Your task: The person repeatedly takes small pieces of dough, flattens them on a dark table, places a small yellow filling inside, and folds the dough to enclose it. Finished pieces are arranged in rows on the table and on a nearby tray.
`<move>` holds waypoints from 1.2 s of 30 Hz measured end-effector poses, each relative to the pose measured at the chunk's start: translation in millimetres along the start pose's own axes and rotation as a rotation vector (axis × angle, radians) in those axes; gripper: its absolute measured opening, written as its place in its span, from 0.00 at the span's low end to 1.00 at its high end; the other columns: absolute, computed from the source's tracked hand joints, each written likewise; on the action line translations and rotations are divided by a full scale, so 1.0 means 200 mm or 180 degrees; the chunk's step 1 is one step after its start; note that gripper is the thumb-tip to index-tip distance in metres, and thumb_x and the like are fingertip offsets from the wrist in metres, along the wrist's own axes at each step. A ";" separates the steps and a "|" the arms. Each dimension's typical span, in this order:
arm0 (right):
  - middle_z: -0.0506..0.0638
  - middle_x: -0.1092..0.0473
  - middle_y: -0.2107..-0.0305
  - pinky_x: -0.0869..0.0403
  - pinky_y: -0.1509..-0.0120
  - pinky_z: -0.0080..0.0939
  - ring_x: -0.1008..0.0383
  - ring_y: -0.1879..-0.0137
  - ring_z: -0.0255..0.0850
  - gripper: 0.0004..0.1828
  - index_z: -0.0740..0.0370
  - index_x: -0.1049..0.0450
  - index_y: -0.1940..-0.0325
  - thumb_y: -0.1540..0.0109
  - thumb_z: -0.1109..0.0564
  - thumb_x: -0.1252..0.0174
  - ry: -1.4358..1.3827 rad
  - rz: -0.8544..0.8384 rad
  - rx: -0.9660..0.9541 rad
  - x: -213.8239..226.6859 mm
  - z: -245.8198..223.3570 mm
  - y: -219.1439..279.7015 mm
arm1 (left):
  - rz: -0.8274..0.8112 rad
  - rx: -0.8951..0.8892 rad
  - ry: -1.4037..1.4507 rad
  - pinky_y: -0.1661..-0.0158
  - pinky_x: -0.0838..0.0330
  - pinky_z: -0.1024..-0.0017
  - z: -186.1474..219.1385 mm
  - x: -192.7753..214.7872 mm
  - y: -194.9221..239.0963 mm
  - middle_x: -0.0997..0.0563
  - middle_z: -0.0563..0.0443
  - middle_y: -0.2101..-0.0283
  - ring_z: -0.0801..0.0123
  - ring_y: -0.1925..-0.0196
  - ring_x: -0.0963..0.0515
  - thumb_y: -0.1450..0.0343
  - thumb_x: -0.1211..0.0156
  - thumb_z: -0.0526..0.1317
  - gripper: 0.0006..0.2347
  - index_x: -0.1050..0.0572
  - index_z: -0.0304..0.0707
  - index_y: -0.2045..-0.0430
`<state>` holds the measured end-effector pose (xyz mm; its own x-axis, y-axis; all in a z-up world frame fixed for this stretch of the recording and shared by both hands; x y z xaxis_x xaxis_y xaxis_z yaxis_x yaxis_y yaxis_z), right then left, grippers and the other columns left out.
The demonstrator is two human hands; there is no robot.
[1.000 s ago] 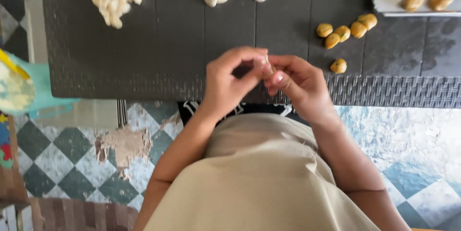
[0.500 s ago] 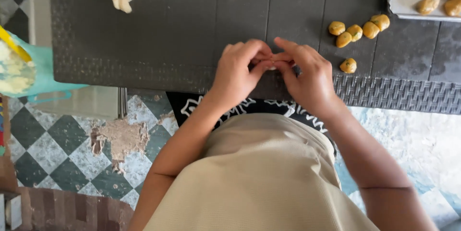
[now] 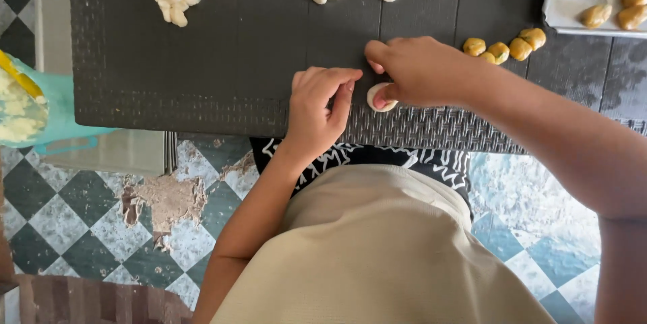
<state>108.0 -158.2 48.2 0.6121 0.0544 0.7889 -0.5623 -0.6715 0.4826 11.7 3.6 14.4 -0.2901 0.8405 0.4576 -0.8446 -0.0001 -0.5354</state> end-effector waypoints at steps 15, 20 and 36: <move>0.55 0.30 0.70 0.26 0.57 0.54 0.26 0.60 0.56 0.07 0.61 0.24 0.54 0.37 0.61 0.39 0.0263 0.2429 0.1493 -0.03 -0.03 0.26 | 0.0086 -0.0029 0.0296 0.55 0.30 0.68 -0.01 0.00 0.03 0.17 0.61 0.65 0.64 0.60 0.18 0.25 0.40 0.31 0.10 0.17 0.49 0.55; 0.52 0.32 0.59 0.31 0.47 0.47 0.29 0.54 0.48 0.10 0.54 0.19 0.54 0.34 0.55 0.23 0.1941 0.3658 0.0397 0.18 0.39 0.37 | -0.0096 -0.0627 -0.0768 0.62 0.29 0.56 -0.14 0.27 -0.24 0.18 0.56 0.68 0.55 0.64 0.19 0.31 0.38 0.29 0.11 0.17 0.49 0.60; 0.49 0.22 0.70 0.21 0.65 0.38 0.19 0.72 0.40 0.04 0.60 0.16 0.61 0.38 0.59 0.29 -0.2425 0.2763 0.0481 -0.24 -0.11 0.39 | -0.0446 -0.0037 -0.0700 0.51 0.26 0.56 -0.14 0.45 -0.50 0.21 0.47 0.66 0.48 0.59 0.19 0.22 0.36 0.33 0.08 0.20 0.43 0.51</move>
<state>22.2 -195.7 56.0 0.2584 -0.8905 0.3746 -0.9158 -0.3492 -0.1983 81.9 93.5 88.9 -0.2627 0.6939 0.6705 -0.8785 0.1153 -0.4636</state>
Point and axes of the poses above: each hand's wrist, its own y-axis away from the middle knuckle, its own x-axis out of the back of the hand, z = x × y, the point moved 4 cm from there along -y, towards the middle knuckle
